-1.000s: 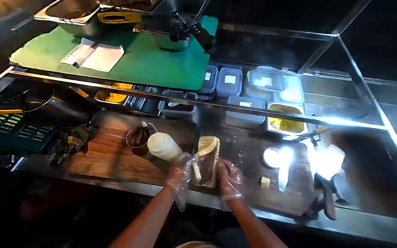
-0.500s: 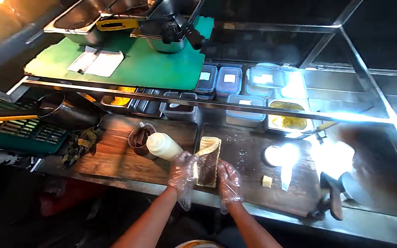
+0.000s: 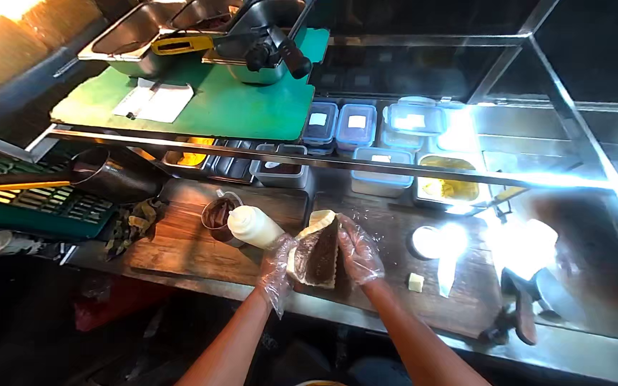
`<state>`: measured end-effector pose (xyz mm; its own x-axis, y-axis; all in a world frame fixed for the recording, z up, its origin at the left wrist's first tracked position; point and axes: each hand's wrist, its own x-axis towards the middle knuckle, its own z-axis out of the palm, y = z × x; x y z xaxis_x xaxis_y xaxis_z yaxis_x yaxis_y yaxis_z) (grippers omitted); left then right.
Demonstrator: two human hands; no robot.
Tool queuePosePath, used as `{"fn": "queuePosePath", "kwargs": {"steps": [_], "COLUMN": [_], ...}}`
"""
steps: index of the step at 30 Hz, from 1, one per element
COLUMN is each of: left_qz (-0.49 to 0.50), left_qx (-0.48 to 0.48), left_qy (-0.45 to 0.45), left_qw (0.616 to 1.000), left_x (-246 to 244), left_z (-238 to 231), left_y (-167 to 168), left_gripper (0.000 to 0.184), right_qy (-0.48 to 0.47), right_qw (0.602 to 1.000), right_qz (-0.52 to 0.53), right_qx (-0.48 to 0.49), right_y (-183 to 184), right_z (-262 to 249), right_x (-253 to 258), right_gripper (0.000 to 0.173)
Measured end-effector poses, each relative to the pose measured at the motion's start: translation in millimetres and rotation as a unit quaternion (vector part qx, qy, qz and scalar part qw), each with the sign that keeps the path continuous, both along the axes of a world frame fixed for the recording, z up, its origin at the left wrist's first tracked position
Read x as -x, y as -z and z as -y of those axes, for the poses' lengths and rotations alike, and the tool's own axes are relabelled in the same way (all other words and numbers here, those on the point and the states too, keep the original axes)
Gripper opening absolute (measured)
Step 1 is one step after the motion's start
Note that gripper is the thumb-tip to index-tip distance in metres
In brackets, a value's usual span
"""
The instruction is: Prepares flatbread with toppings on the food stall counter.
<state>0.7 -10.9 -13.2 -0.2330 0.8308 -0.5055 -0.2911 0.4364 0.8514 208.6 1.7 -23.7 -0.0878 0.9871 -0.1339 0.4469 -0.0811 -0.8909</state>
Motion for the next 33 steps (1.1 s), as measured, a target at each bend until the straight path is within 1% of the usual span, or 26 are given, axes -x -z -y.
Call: {"fn": "queuePosePath", "kwargs": {"steps": [2,4,6,7,9,10,12,13,14,15,17,19,21,23,25,26,27,28,29,30,31,32,33], "left_qz": [0.041,0.082,0.122,0.141,0.189,0.21,0.231,0.234,0.231,0.226,0.222,0.206,0.195,0.191,0.182,0.173,0.167,0.173,0.182,0.186,0.192,0.188,0.176], "left_qx": [0.035,0.073,0.084,0.07,0.038,0.021,0.011,0.014,0.026,0.042,0.059,0.06,0.043,0.025,0.006,-0.005,-0.011,-0.017,-0.022,-0.023,-0.028,-0.028,-0.024], "left_qy": [-0.027,-0.058,-0.06,-0.047,-0.037,-0.04,-0.056,-0.066,-0.086,-0.109,-0.134,-0.145,-0.149,-0.158,-0.162,-0.154,-0.149,-0.147,-0.144,-0.143,-0.143,-0.144,-0.15], "left_qw": [0.998,0.992,0.987,0.986,0.981,0.977,0.971,0.97,0.969,0.967,0.964,0.966,0.968,0.969,0.97,0.973,0.975,0.974,0.972,0.972,0.97,0.971,0.973], "left_x": [1.1,0.7,1.7,3.3,6.6,7.6,7.2,6.7,4.7,1.8,-2.2,-3.4,-4.2,-7.5,-8.9,-8.0,-6.7,-4.1,-0.9,1.5,2.8,2.7,1.8], "left_z": [-3.6,-5.3,-0.3,5.5,13.7,16.0,20.5,22.9,23.8,23.8,24.4,26.2,26.4,28.3,32.3,34.0,35.4,36.6,37.4,37.6,37.8,39.3,41.3], "left_y": [0.6,0.2,-1.2,-0.2,7.4,12.4,14.1,11.6,8.8,5.3,-0.7,0.2,5.1,8.2,8.8,8.5,7.0,6.1,6.8,7.7,9.0,8.7,7.7], "left_gripper": [0.012,0.015,0.022,0.025,0.028,0.032,0.045,0.048,0.047,0.046,0.039,0.03,0.029,0.029,0.029,0.031,0.032,0.033,0.036,0.037,0.039,0.04,0.041], "right_qy": [0.016,0.03,-0.004,-0.045,-0.134,-0.169,-0.211,-0.216,-0.218,-0.219,-0.214,-0.208,-0.191,-0.181,-0.178,-0.175,-0.156,-0.129,-0.096,-0.056,-0.035,-0.047,-0.098], "right_qw": [1.0,0.997,0.99,0.985,0.977,0.972,0.963,0.964,0.966,0.967,0.968,0.968,0.971,0.975,0.982,0.984,0.986,0.988,0.992,0.996,0.995,0.991,0.982], "right_qz": [-0.001,0.01,0.038,0.053,0.097,0.118,0.143,0.132,0.114,0.101,0.093,0.103,0.112,0.107,0.04,-0.005,-0.05,-0.078,-0.067,-0.025,0.04,0.101,0.156], "right_qx": [-0.013,-0.072,-0.138,-0.157,-0.133,-0.115,-0.089,-0.084,-0.081,-0.081,-0.098,-0.101,-0.091,-0.076,-0.051,-0.035,-0.025,-0.024,-0.038,-0.061,-0.08,-0.068,-0.038], "right_y": [-3.6,-15.7,-38.1,-50.7,-75.2,-84.0,-91.5,-90.2,-87.0,-82.4,-78.9,-88.5,-98.3,-89.4,-85.2,-89.8,-93.8,-94.3,-89.7,-78.9,-65.4,-51.1,-33.8], "right_z": [-2.1,-6.8,-18.9,-26.4,-42.4,-49.4,-59.1,-61.6,-63.4,-64.8,-63.9,-56.0,-50.5,-54.7,-55.7,-53.9,-50.2,-45.4,-42.6,-43.9,-49.5,-59.9,-74.5], "right_x": [-3.9,-3.2,7.2,16.7,44.2,61.0,95.7,111.6,125.3,136.5,150.7,149.9,141.8,135.8,123.5,112.1,96.9,76.7,53.2,28.8,4.6,-16.5,-33.6], "right_gripper": [0.051,0.051,0.05,0.053,0.072,0.087,0.117,0.127,0.132,0.133,0.125,0.112,0.104,0.102,0.104,0.107,0.104,0.092,0.073,0.055,0.044,0.037,0.035]}}
